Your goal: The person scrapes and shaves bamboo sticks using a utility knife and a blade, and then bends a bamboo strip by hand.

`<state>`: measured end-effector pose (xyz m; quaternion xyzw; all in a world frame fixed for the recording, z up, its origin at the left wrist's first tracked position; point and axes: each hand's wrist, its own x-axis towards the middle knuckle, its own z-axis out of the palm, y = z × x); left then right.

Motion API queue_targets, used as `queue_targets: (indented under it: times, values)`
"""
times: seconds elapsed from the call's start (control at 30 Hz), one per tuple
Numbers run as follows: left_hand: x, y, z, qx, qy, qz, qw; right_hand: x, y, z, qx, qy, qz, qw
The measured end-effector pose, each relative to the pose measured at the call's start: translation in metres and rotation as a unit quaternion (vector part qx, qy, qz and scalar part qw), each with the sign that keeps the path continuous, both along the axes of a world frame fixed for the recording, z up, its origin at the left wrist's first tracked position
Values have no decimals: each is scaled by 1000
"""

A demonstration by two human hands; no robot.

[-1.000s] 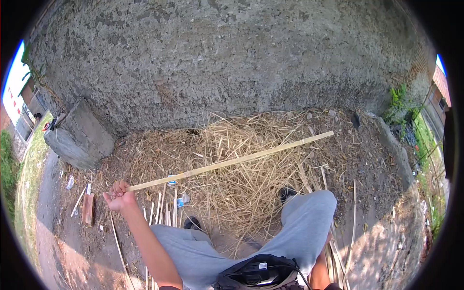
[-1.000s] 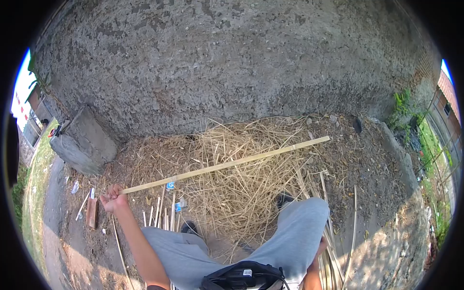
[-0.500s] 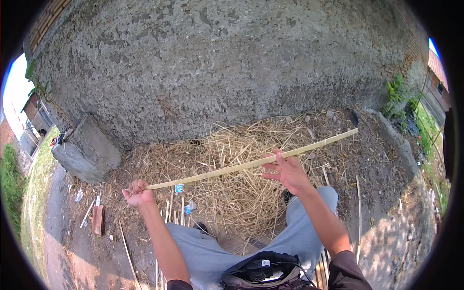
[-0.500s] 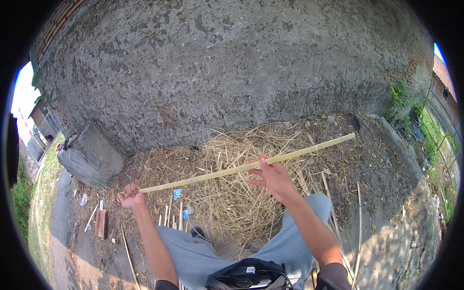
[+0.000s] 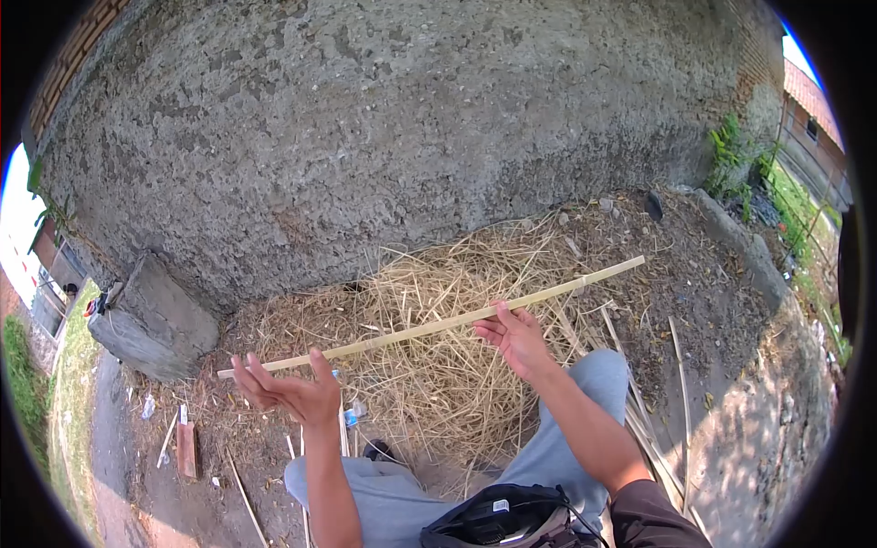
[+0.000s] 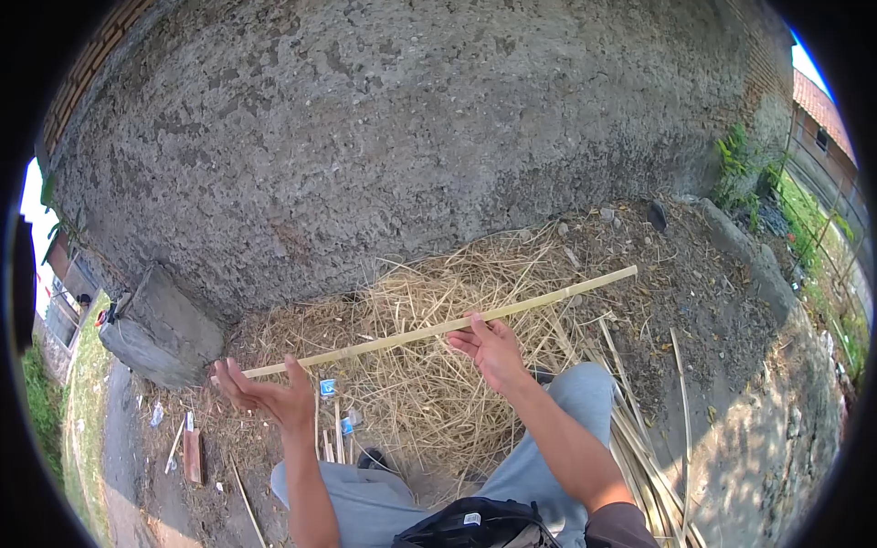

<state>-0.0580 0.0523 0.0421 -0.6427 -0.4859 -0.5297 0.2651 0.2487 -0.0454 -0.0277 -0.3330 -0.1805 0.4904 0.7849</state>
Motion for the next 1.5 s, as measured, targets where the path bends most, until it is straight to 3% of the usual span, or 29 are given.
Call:
queue_targets:
  times: [0.13, 0.23, 0.4, 0.43, 0.47, 0.53, 0.6, 0.67, 0.73, 0.77, 0.8, 0.83, 0.87, 0.93, 1.0, 1.5]
  values:
    - [42, -24, -16, -114, 221, -247, 937, -10, 1, 2, -25, -14, 7, 1000]
    - [62, -27, -28, -165, 278, -297, 898, -14, 4, -4, -26, -5, 20, 999]
    - [60, -6, -46, -101, 204, -330, 916, -18, -9, 18, -38, -8, 55, 998]
    - [53, -4, -49, -114, 197, -312, 922, -13, -28, 28, -90, -246, 40, 964]
    - [48, 2, -49, -122, 190, -294, 929, -7, -44, 40, -132, -469, 23, 873]
    - [40, 9, -43, -107, 174, -285, 936, 8, -81, 57, -86, -624, -248, 736]
    - [28, 11, -39, -120, 171, -245, 947, 48, -126, 24, -105, -536, -372, 751]
    - [21, 16, -39, -117, 156, -248, 949, 101, -179, -72, -104, -319, -455, 825]
    - [16, 16, -35, -105, 141, -224, 958, 107, -226, -157, -367, -438, -410, 711]
    - [14, 18, -36, -103, 132, -224, 960, 100, -265, -209, -492, -590, -266, 582]
    - [12, 18, -37, -107, 130, -219, 961, 77, -308, -258, -533, -594, -163, 580]
    - [10, 18, -37, -122, 128, -217, 960, 57, -341, -289, -593, -594, -19, 543]
    - [9, 18, -37, -137, 125, -215, 959, 39, -386, -338, -544, -662, 12, 516]
    - [8, 20, -40, -148, 120, -215, 958, -3, -421, -324, -600, -577, 162, 529]
    - [9, 21, -41, -129, 106, -234, 958, -21, -435, -310, -633, -523, 214, 530]
    - [1, 22, -39, -140, 96, -213, 962, -9, -376, -281, -644, -471, 166, 580]
